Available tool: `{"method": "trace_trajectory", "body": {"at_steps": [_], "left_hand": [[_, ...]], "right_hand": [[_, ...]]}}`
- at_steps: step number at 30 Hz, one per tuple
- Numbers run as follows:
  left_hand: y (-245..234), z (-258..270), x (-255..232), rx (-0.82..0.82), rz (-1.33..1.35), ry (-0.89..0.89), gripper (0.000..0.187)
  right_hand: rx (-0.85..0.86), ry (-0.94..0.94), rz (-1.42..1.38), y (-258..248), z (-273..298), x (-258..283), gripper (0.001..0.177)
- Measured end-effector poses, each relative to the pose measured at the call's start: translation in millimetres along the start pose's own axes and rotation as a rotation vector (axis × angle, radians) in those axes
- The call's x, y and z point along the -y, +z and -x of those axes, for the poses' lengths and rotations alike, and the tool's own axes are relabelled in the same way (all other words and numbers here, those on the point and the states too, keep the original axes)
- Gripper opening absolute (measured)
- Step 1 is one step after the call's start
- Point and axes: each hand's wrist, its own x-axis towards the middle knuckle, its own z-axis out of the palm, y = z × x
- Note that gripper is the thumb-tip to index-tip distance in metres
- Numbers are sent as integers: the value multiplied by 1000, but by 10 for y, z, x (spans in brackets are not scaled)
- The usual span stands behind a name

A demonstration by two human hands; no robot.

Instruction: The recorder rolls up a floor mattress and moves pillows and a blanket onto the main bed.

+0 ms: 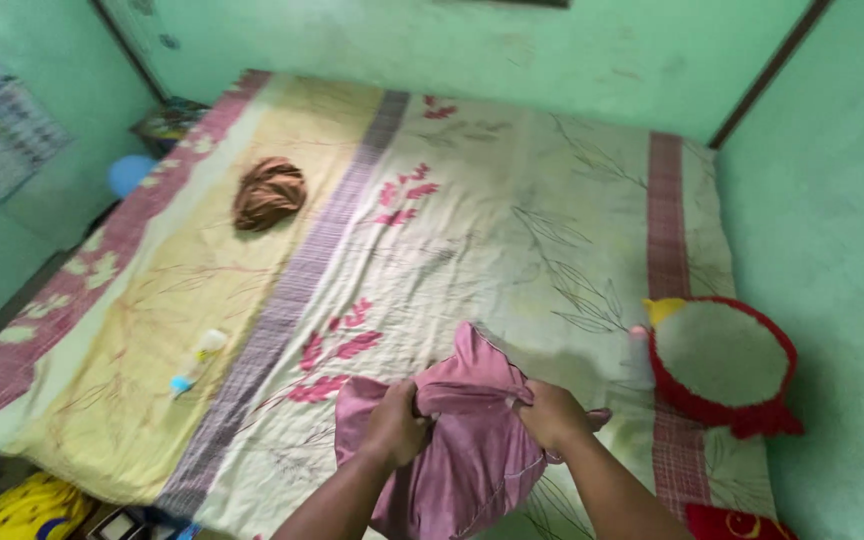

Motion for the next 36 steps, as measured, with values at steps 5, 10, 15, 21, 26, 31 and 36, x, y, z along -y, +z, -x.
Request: {"method": "trace_trajectory", "body": {"at_steps": [5,10,15,21,26,31,36], "left_hand": [[-602,332,456,-196,117,127,33],[-1379,836,791,-281,159,61,36],[-2112,1270,1536,-421,205,98,38],[-2847,1931,2752,-568,186,26,39],[-3340,2674,3527,-587,188,-176,37],[-3530,3318,4307,-808,224,-220,42],[-3717,3791,5000,-1036,174,-284,31]], "right_hand": [[-88,-200,45,-20,195,724,38],[-100,-321,92,-57,481,1700,38],[-96,-448,69,188,939,2860,41],[3,-521,80,867,1425,4222,41],[26,-720,242,1653,1492,5118,46],[90,-852,296,2314,1973,5979,44],[106,-978,249,2915,2314,6723,40]]}}
